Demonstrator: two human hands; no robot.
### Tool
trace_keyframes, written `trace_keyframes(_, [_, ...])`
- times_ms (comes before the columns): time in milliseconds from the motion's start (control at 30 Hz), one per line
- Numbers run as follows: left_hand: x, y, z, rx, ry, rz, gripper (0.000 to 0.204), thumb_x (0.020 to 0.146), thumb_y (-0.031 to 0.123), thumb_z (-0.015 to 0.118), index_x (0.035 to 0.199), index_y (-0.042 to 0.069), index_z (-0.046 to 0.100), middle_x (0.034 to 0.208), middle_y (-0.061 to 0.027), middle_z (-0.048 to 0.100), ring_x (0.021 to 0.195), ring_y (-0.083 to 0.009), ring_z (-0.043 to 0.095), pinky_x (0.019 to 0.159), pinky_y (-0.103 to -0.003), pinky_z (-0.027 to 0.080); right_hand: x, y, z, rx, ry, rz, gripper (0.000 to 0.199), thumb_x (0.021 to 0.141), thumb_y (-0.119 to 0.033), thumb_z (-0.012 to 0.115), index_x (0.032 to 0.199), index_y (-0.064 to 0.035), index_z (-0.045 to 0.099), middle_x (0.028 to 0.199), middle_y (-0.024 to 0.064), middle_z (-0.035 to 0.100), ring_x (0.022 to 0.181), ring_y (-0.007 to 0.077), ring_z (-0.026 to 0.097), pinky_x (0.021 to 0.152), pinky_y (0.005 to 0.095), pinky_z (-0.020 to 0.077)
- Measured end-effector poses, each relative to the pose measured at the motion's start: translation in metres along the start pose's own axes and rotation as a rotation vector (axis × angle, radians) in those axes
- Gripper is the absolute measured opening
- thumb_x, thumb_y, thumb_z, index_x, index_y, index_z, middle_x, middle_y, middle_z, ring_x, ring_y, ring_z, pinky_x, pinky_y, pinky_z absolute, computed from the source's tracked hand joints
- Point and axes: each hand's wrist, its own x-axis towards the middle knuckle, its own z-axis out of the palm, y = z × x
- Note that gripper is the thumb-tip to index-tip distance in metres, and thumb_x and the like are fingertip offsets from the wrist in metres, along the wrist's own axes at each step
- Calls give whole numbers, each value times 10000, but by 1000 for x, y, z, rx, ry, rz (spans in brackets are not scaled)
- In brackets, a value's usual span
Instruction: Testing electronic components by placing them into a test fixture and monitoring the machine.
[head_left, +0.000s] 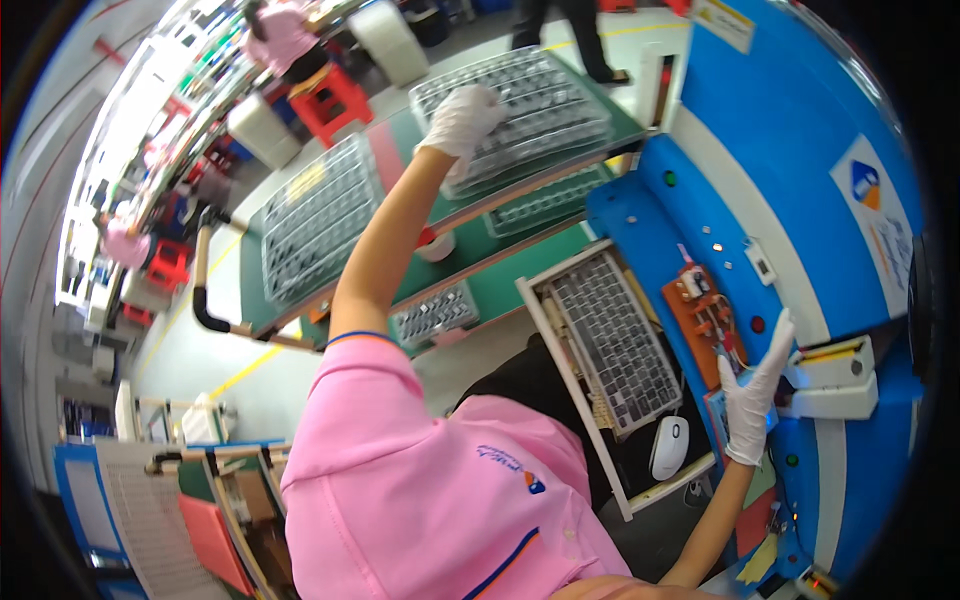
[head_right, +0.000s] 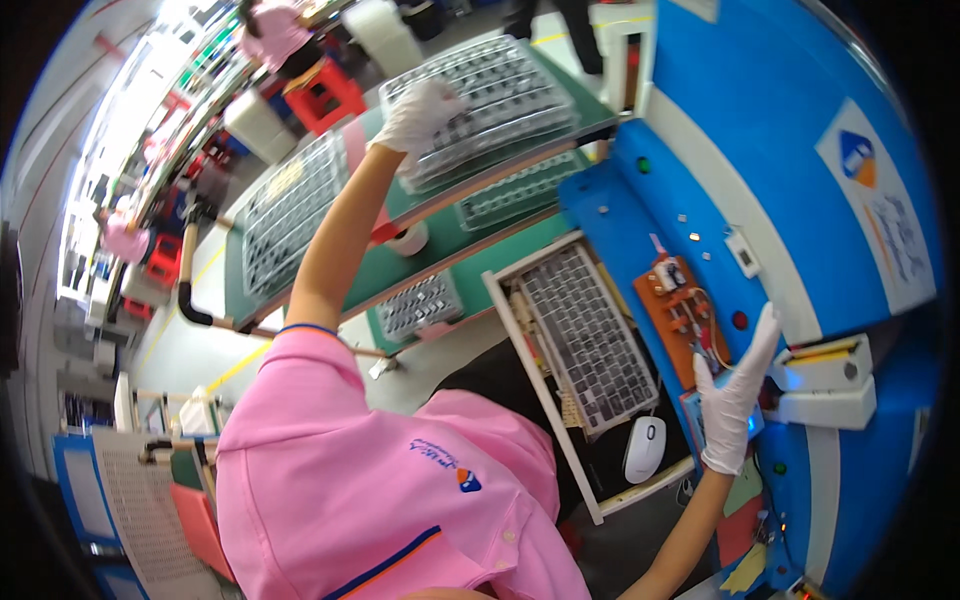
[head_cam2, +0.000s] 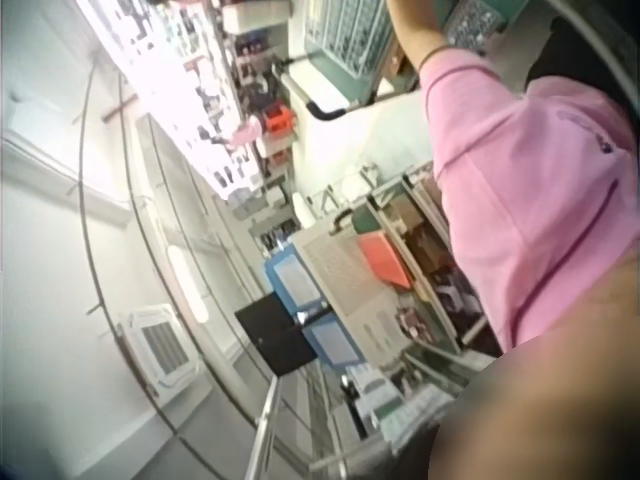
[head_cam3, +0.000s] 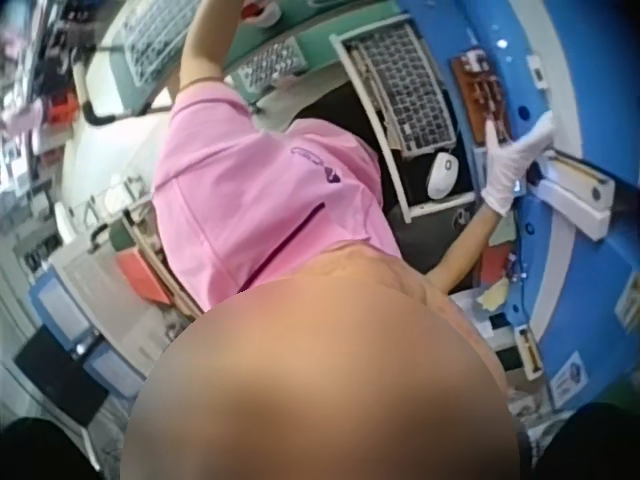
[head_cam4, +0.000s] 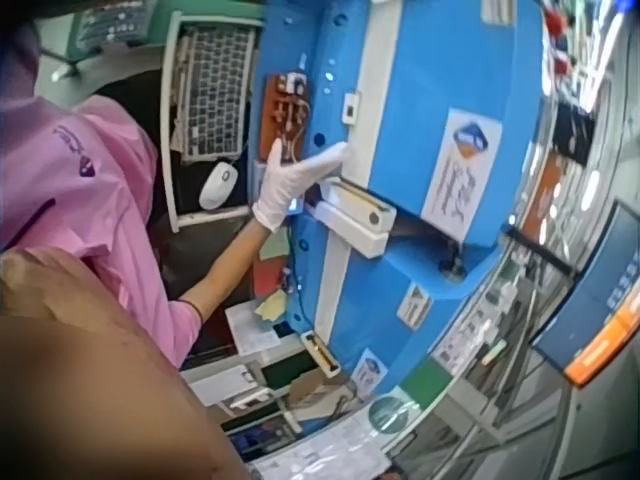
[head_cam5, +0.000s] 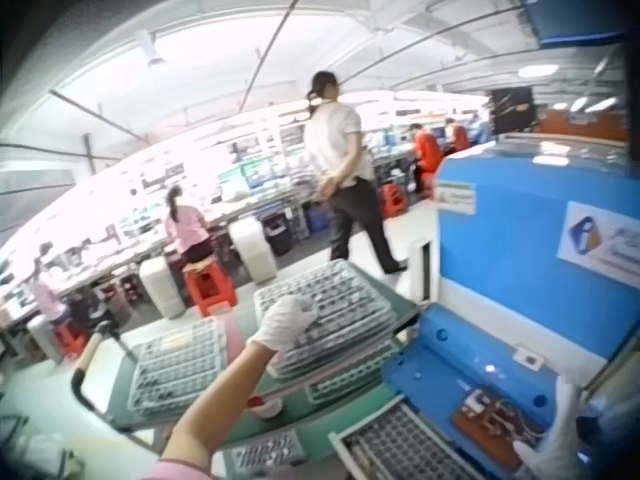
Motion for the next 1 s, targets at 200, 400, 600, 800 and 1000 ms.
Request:
trace_keyframes(200, [-19, -128, -66, 262, 405, 96, 298, 909, 326, 574, 881, 70, 722, 905, -172, 716, 911, -371, 698, 845, -471, 542, -1, 9, 5, 106, 4, -28, 983, 895, 54, 655, 1629, -75, 14, 1562, 171, 449, 1497, 337, 339, 1254, 492, 211])
trace_keyframes(400, [-99, -285, -163, 831, 335, -426, 256, 867, 252, 565, 883, 93, 766, 1020, -162, 749, 997, -372, 706, 821, -520, 547, -7, 21, 8, 169, -34, -3, 867, 930, 50, 619, 1631, -110, 134, 1536, 183, 471, 1404, 316, 480, 1198, 466, 356])
trace_keyframes(600, [-153, -352, -156, 827, 202, -868, 268, 921, 299, 609, 1062, 161, 791, 1145, -105, 750, 1099, -283, 712, 919, -438, 573, -9, 24, 11, 165, -180, 56, 669, 964, 30, 580, 1575, -129, 360, 1494, 165, 519, 1351, 289, 536, 1124, 426, 446])
trace_keyframes(800, [-147, -445, -189, 522, 8, -667, 450, 737, 472, 768, 991, 101, 787, 966, -176, 752, 989, -338, 710, 872, -440, 535, -2, 4, 10, 99, -195, 48, 442, 971, 2, 584, 1410, -42, 557, 1404, 177, 588, 1280, 335, 567, 1080, 409, 457])
trace_keyframes(1000, [-133, -509, -209, 425, -11, -583, 303, 736, 211, 816, 937, 7, 718, 722, -87, 587, 683, -244, 591, 625, -423, 517, 6, -15, 3, 5, -116, -24, 374, 938, -49, 652, 1311, -35, 616, 1261, 162, 658, 1155, 348, 611, 1001, 413, 479])
